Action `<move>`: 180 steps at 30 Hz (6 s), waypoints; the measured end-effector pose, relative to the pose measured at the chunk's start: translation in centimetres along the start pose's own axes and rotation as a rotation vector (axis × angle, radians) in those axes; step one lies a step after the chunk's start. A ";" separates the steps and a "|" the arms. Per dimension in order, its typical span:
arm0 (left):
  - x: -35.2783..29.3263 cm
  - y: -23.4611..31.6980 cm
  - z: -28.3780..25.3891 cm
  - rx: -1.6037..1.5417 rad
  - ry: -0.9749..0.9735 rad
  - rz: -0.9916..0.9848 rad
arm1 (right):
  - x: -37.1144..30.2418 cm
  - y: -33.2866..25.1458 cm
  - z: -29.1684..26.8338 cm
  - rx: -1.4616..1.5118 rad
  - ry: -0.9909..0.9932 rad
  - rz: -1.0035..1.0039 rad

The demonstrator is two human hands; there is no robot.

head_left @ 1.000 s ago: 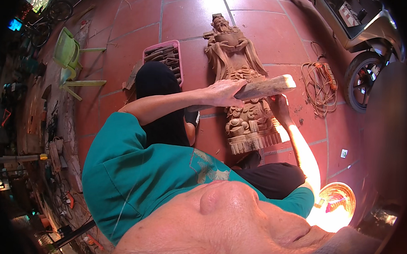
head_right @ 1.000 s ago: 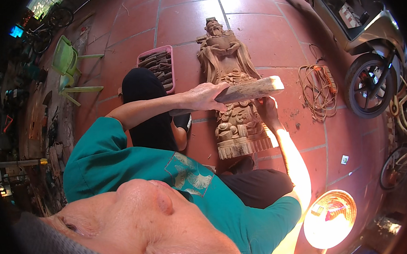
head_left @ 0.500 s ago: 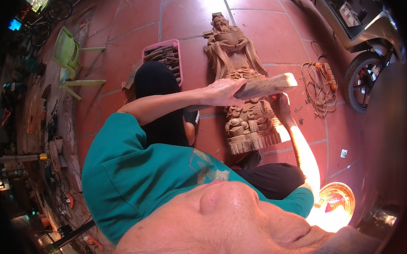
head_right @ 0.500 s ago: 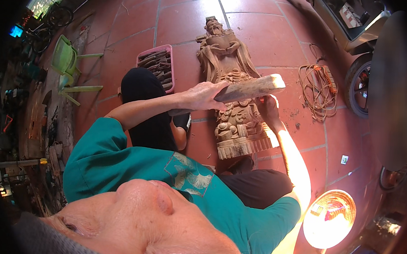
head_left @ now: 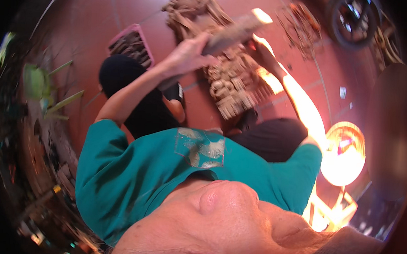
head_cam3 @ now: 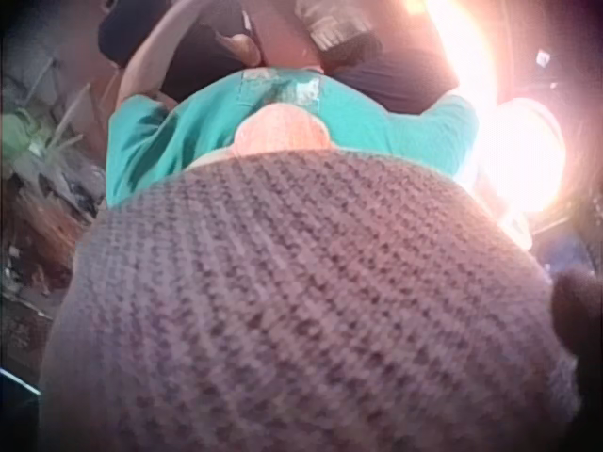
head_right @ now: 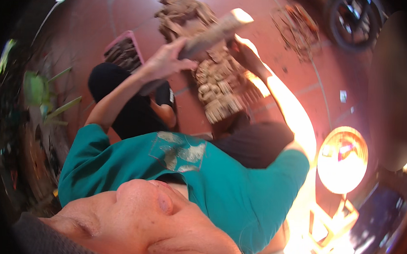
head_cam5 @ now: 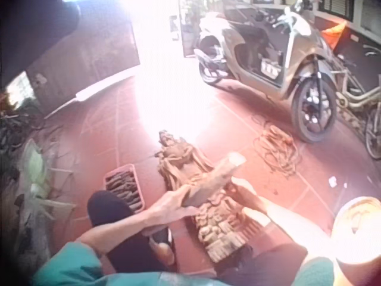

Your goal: The person carves a wooden sculpture using a chisel and mallet. They repeatedly strike the chisel to shape the wood, occasionally rotating the piece to access different areas.

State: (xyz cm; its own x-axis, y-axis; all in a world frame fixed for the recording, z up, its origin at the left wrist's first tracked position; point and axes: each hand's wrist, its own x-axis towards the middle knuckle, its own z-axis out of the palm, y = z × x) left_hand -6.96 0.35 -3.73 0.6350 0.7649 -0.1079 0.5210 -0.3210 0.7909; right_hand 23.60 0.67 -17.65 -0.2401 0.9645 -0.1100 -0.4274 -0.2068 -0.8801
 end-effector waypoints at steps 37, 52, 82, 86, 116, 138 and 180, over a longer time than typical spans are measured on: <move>0.8 2.7 -1.1 -0.039 -0.120 -0.072 | -0.2 -2.4 1.5 -1.210 0.115 -0.135; 1.0 1.0 -1.6 -0.045 -0.092 -0.107 | -1.0 -3.4 -1.1 -0.932 0.282 0.031; 1.4 1.8 -2.0 -0.104 0.073 -0.004 | 3.1 -2.2 1.0 -1.146 0.091 -0.051; 2.0 0.0 -2.0 0.223 -0.009 0.035 | 2.4 -3.7 4.1 -1.332 0.115 0.027; 1.4 1.2 -1.2 0.051 0.046 0.079 | 1.2 -1.5 2.4 -1.180 0.059 -0.274; 1.1 -0.7 -0.8 0.137 -0.044 0.031 | 2.0 -0.7 0.7 -0.964 0.148 -0.162; 1.1 -0.5 -0.8 0.209 -0.064 0.015 | 1.3 -1.8 4.2 -1.276 0.161 -0.256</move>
State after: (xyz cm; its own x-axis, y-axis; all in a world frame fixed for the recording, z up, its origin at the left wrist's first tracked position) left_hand -6.97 1.84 -3.76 0.6749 0.7243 -0.1408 0.6140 -0.4454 0.6516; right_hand 20.40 1.56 -14.30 -0.1316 0.9801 0.1486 0.6971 0.1981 -0.6891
